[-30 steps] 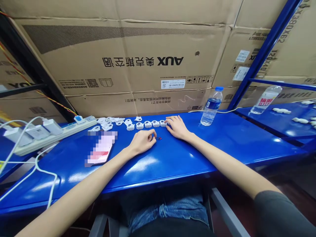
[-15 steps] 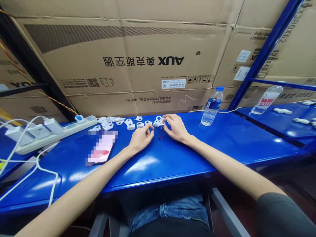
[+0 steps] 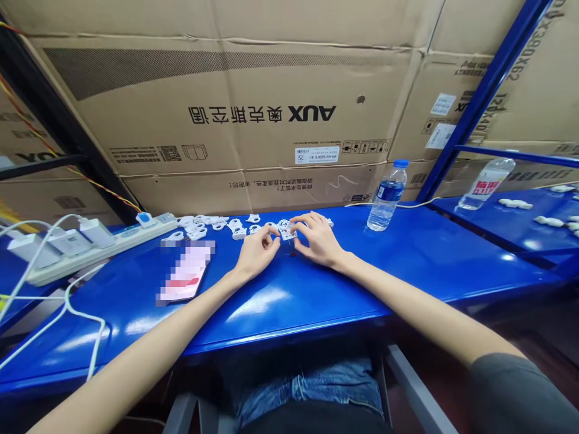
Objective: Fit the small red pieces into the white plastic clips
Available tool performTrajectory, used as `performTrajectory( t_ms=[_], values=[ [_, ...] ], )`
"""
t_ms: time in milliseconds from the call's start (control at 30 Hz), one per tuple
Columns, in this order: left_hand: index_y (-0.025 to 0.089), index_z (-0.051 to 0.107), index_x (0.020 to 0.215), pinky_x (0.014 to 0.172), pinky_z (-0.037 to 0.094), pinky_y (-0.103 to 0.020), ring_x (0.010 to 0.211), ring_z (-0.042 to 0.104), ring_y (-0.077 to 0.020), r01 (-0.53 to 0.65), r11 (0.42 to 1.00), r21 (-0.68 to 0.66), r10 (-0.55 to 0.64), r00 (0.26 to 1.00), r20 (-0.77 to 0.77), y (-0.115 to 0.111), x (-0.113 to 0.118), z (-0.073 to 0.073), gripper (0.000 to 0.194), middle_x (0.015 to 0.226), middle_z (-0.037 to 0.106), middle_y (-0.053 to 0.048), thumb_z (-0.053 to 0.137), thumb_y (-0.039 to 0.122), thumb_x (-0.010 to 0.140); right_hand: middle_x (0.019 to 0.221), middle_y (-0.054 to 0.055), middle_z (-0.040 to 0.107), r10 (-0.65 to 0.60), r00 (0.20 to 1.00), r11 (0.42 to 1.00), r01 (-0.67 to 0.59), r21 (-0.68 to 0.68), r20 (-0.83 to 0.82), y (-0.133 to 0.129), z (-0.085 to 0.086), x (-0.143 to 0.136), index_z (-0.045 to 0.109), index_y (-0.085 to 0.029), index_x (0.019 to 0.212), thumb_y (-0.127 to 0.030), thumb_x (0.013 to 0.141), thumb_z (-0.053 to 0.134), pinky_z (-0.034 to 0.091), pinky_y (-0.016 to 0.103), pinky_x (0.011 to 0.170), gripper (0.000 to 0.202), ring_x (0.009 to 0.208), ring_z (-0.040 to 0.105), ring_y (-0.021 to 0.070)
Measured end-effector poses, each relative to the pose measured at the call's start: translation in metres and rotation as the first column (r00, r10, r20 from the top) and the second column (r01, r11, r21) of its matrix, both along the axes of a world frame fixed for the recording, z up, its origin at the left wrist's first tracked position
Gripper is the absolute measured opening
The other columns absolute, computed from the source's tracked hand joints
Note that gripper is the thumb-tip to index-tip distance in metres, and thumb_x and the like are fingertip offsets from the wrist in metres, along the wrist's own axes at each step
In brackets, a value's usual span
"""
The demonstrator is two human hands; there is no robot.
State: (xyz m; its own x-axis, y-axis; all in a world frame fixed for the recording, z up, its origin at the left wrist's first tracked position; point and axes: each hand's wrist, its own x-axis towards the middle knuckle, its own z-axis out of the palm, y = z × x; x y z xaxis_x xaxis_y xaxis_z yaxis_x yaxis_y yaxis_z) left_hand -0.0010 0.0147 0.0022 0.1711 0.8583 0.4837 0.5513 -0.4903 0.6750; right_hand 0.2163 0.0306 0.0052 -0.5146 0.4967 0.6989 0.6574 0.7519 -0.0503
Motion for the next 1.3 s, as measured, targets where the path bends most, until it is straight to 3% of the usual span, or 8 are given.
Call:
performTrajectory(
  t_ms=[867,1067,1300],
  values=[
    [0.021,0.063,0.079,0.060,0.037,-0.026,0.053,0.048,-0.0122,-0.001,1.000,0.023,0.001,1.000,-0.014,-0.004,0.002,0.006,0.012,0.056,0.053,0.006,0.058,0.030,0.083,0.131,0.010,0.070,-0.017,0.998,1.000,0.017,0.007,0.068,0.000,-0.004,-0.003,0.069,-0.021,0.112,-0.021,0.095,0.061,0.038,0.050,0.113,0.018,0.117,0.058,0.0287],
    [0.021,0.063,0.080,0.061,0.038,-0.026,0.054,0.047,-0.0115,0.023,1.000,0.010,-0.023,1.000,-0.015,-0.005,0.002,0.007,0.011,0.056,0.051,0.007,0.058,0.030,0.083,0.130,0.011,0.070,-0.082,0.990,0.996,0.086,-0.033,0.110,0.000,-0.002,-0.002,0.070,-0.022,0.111,-0.022,0.096,0.060,0.038,0.049,0.110,0.018,0.117,0.057,0.0294],
    [0.020,0.066,0.081,0.062,0.037,-0.026,0.053,0.047,-0.0114,0.102,0.994,-0.049,-0.108,0.987,-0.123,-0.005,0.001,0.002,0.013,0.054,0.050,0.007,0.058,0.030,0.085,0.128,0.012,0.070,-0.233,0.972,0.966,0.235,-0.110,0.025,0.014,-0.001,0.010,0.070,-0.022,0.110,-0.025,0.096,0.059,0.041,0.047,0.103,0.017,0.118,0.057,0.0308]
  ],
)
